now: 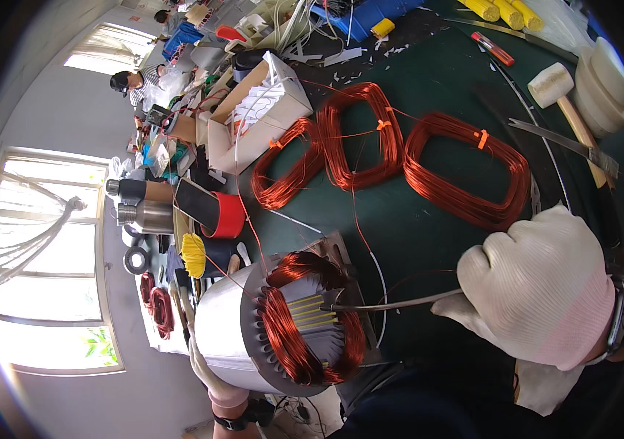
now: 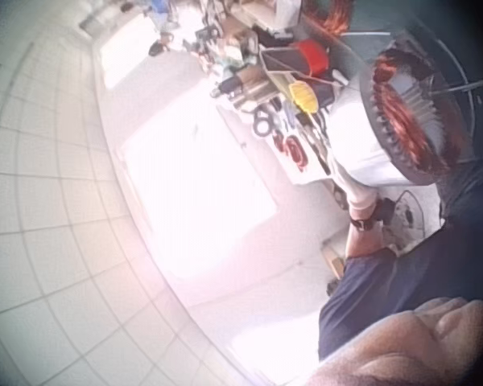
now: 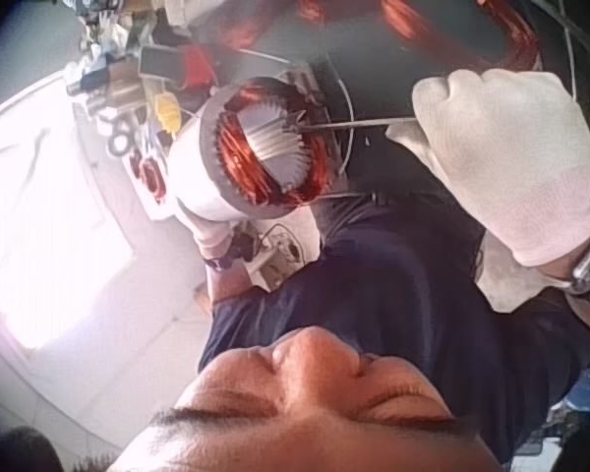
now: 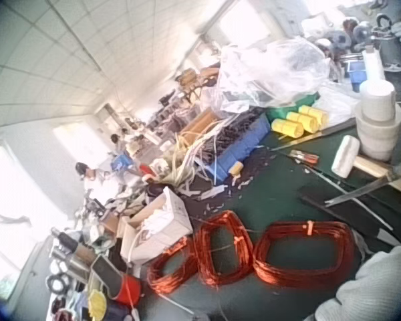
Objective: Winding copper coils into an electric motor stator and securing insulation strips.
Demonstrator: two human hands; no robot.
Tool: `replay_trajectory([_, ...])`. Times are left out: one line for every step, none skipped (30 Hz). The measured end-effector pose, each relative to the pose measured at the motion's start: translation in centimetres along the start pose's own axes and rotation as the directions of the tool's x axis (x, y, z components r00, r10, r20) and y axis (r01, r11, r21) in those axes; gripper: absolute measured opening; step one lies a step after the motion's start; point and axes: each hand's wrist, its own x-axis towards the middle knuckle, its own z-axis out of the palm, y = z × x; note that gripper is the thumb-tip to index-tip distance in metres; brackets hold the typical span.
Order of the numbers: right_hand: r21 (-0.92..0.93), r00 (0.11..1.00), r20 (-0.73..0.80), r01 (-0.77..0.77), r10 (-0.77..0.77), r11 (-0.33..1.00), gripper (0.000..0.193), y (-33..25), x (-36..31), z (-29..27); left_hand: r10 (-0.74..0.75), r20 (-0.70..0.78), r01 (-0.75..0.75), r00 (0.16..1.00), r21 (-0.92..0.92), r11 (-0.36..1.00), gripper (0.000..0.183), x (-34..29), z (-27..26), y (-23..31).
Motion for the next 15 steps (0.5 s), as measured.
replay_trajectory([-0.005, 1.000, -0.001, -0.001, 0.001, 1.000, 0.046, 0.0, -0.4, 0.2, 0.076, 0.019, -0.078, 0.997, 0.119, 0.990, 0.063, 0.0, -0.2, -0.2])
replay_trajectory([0.003, 0.998, -0.055, -0.006, 0.006, 1.000, 0.047, 0.0, -0.9, 0.7, 0.151, 0.051, -0.159, 0.987, 0.228, 0.961, 0.062, 0.2, 0.0, -0.4])
replay_trajectory([0.063, 0.992, -0.125, 0.044, -0.036, 0.997, 0.047, 0.1, 0.0, 2.6, 0.129, 0.018, -0.129, 0.992, 0.278, 0.952, 0.062, -1.0, -1.2, 0.3])
replay_trajectory([0.104, 0.988, -0.138, 0.087, -0.072, 0.991, 0.047, 0.2, 0.9, 4.8, 0.208, 0.017, -0.199, 0.978, 0.366, 0.909, 0.060, -2.2, -2.0, 1.2])
replay_trajectory([0.080, 0.976, -0.200, 0.098, -0.081, 0.992, 0.043, 0.2, 0.6, 5.5, 0.310, 0.051, -0.304, 0.949, 0.393, 0.868, 0.059, -2.1, -1.5, 1.4])
replay_trajectory([0.056, 0.961, -0.261, 0.109, -0.091, 0.992, 0.040, 0.2, 0.3, 6.1, 0.315, 0.053, -0.311, 0.948, 0.384, 0.870, 0.059, -1.9, -1.3, 1.3])
replay_trajectory([0.052, 0.956, -0.280, 0.106, -0.088, 0.993, 0.041, 0.3, 0.2, 6.4, 0.209, 0.034, -0.210, 0.977, 0.289, 0.934, 0.058, -1.7, -1.2, 1.2])
replay_trajectory([0.051, 0.957, -0.277, 0.102, -0.084, 0.993, 0.041, 0.4, 0.1, 6.5, 0.097, 0.026, -0.100, 0.995, 0.193, 0.976, 0.058, -1.5, -1.1, 1.2])
replay_trajectory([0.056, 0.955, -0.287, 0.091, -0.072, 0.994, 0.041, 0.4, 0.0, 6.6, 0.096, 0.029, -0.100, 0.995, 0.193, 0.976, 0.058, -1.4, -1.1, 1.3])
replay_trajectory([0.057, 0.954, -0.296, 0.079, -0.059, 0.995, 0.041, 0.4, -0.2, 6.7, 0.098, 0.033, -0.102, 0.995, 0.187, 0.977, 0.059, -1.1, -0.8, 1.5])
replay_trajectory([0.057, 0.954, -0.294, 0.076, -0.056, 0.995, 0.041, 0.4, -0.3, 6.8, 0.099, 0.036, -0.104, 0.994, 0.183, 0.978, 0.061, -1.0, -0.6, 1.6])
replay_trajectory([0.062, 0.955, -0.293, 0.066, -0.045, 0.996, 0.041, 0.4, -0.4, 6.9, 0.099, 0.038, -0.104, 0.994, 0.182, 0.978, 0.061, -1.0, -0.5, 1.5])
replay_trajectory([0.070, 0.955, -0.293, 0.058, -0.035, 0.996, 0.041, 0.3, -0.5, 7.1, 0.023, 0.017, -0.022, 1.000, -0.032, 0.999, 0.061, -1.1, -0.3, 1.4])
replay_trajectory([0.072, 0.956, -0.292, 0.058, -0.034, 0.996, 0.041, 0.3, -0.6, 7.3, -0.056, 0.012, 0.057, 0.998, -0.245, 0.968, 0.061, -1.2, -0.2, 1.4])
replay_trajectory([0.051, 0.953, -0.300, 0.057, -0.039, 0.997, 0.042, 0.3, -0.7, 7.4, -0.057, 0.013, 0.059, 0.998, -0.243, 0.968, 0.061, -1.2, -0.5, 1.3])
